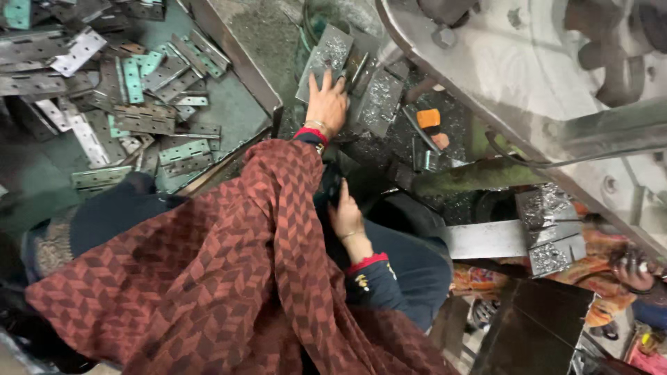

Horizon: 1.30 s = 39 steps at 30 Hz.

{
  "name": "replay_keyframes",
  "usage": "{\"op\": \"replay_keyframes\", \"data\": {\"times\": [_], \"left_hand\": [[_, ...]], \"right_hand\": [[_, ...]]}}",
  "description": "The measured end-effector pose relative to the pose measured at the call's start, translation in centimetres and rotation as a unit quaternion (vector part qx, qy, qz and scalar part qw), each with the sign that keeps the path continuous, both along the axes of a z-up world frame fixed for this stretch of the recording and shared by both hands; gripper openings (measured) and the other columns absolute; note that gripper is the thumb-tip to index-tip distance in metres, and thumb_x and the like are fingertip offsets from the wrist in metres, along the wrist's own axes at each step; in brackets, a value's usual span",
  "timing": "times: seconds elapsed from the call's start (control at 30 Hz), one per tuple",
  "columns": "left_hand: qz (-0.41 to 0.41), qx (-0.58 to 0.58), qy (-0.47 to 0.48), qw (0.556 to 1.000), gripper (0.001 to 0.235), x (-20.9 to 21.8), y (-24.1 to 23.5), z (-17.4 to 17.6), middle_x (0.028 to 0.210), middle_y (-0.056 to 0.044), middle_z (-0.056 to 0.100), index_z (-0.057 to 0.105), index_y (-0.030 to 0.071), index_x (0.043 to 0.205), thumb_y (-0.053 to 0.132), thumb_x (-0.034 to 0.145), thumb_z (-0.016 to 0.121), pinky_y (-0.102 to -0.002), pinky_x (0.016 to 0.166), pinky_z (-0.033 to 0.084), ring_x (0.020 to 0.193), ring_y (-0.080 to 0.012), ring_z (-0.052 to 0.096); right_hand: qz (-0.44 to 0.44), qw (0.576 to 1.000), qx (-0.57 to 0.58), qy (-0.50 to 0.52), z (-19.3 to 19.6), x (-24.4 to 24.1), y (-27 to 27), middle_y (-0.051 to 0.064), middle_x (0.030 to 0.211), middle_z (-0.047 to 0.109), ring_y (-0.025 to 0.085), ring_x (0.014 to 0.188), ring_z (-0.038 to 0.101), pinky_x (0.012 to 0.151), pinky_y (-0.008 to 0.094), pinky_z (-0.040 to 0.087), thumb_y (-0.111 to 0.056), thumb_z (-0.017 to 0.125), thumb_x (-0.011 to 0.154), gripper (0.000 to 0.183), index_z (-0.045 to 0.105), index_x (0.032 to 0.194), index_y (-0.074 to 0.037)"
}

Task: The person positions metal plates one by one under a drill press, lowers the drill to create a hole, and then places the finished plates into a tray.

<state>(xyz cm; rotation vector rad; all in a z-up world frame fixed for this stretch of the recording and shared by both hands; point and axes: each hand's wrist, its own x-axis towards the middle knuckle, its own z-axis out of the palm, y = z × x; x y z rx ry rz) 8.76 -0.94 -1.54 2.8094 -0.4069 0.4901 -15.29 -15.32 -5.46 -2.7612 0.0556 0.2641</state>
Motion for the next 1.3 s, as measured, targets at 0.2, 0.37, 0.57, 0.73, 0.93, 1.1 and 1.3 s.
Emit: {"op": "replay_keyframes", "data": {"times": [0.2, 0.37, 0.57, 0.73, 0.93, 1.1, 1.3], "left_hand": [[0.0, 0.017, 0.024, 1.0, 0.038, 1.3, -0.8, 0.5, 0.149, -0.003, 0.055, 0.075, 0.011, 0.12, 0.029, 0.101, 0.049, -0.077, 0.114, 0.015, 0.149, -0.0387, 0.029], [0.008, 0.028, 0.033, 0.999, 0.039, 2.8, -1.4, 0.4, 0.149, -0.003, 0.055, 0.075, 0.012, 0.122, 0.031, 0.099, 0.049, -0.077, 0.113, 0.013, 0.147, -0.0385, 0.029], [-0.01, 0.044, 0.063, 0.997, 0.038, 2.6, -1.8, -0.5, 0.152, -0.006, 0.054, 0.075, 0.013, 0.125, 0.028, 0.103, 0.048, -0.077, 0.115, 0.013, 0.15, -0.0396, 0.028], [0.003, 0.047, 0.024, 0.999, 0.039, 2.0, -0.8, 0.0, 0.15, -0.005, 0.055, 0.076, 0.012, 0.118, 0.032, 0.102, 0.047, -0.075, 0.115, 0.013, 0.148, -0.0368, 0.03], [-0.03, 0.055, 0.024, 0.998, 0.035, -5.9, 1.7, 0.8, 0.142, -0.008, 0.06, 0.076, 0.011, 0.118, 0.032, 0.102, 0.053, -0.07, 0.118, 0.017, 0.145, -0.0367, 0.037], [-0.057, -0.004, -0.075, 0.996, 0.032, -9.8, 4.2, -0.1, 0.138, -0.008, 0.063, 0.078, 0.01, 0.113, 0.027, 0.097, 0.056, -0.068, 0.119, 0.02, 0.14, -0.0386, 0.04], [-0.07, -0.006, -0.069, 0.995, 0.028, -10.4, 3.9, 2.3, 0.136, -0.01, 0.065, 0.079, 0.009, 0.101, 0.027, 0.097, 0.058, -0.067, 0.118, 0.021, 0.14, -0.0383, 0.042]], "right_hand": [[0.066, 0.996, -0.055, 0.038, 5.5, 3.5, -0.6, 0.025, 0.113, 0.069, 0.045, 0.096, 0.07, 0.081, 0.054, 0.058, -0.036, 0.064, 0.096, 0.079, 0.024, 0.16, -0.013], [0.012, 0.999, -0.014, 0.047, -0.2, 0.0, 0.2, 0.026, 0.12, 0.066, 0.047, 0.095, 0.068, 0.079, 0.055, 0.057, -0.029, 0.059, 0.097, 0.079, 0.017, 0.163, -0.018], [-0.01, 0.998, 0.008, 0.056, -0.7, -0.7, 0.4, 0.025, 0.119, 0.066, 0.046, 0.093, 0.07, 0.081, 0.056, 0.058, -0.018, 0.05, 0.099, 0.08, 0.011, 0.168, -0.02], [0.012, 0.997, -0.025, 0.07, 3.5, 2.2, -0.1, 0.026, 0.113, 0.067, 0.046, 0.096, 0.069, 0.083, 0.057, 0.056, -0.031, 0.062, 0.092, 0.087, 0.013, 0.163, -0.016], [0.026, 0.993, -0.055, 0.101, 6.9, 3.6, 1.1, 0.028, 0.116, 0.067, 0.047, 0.101, 0.069, 0.09, 0.055, 0.056, -0.034, 0.063, 0.092, 0.083, 0.022, 0.162, -0.012], [0.008, 0.992, -0.057, 0.11, 7.3, 3.6, 1.6, 0.027, 0.116, 0.069, 0.046, 0.103, 0.07, 0.092, 0.054, 0.056, -0.037, 0.06, 0.093, 0.082, 0.022, 0.163, -0.017], [0.003, 0.991, -0.059, 0.121, 6.6, 4.2, 1.6, 0.027, 0.121, 0.069, 0.045, 0.107, 0.07, 0.095, 0.053, 0.055, -0.026, 0.059, 0.092, 0.084, 0.019, 0.165, -0.018]]}}
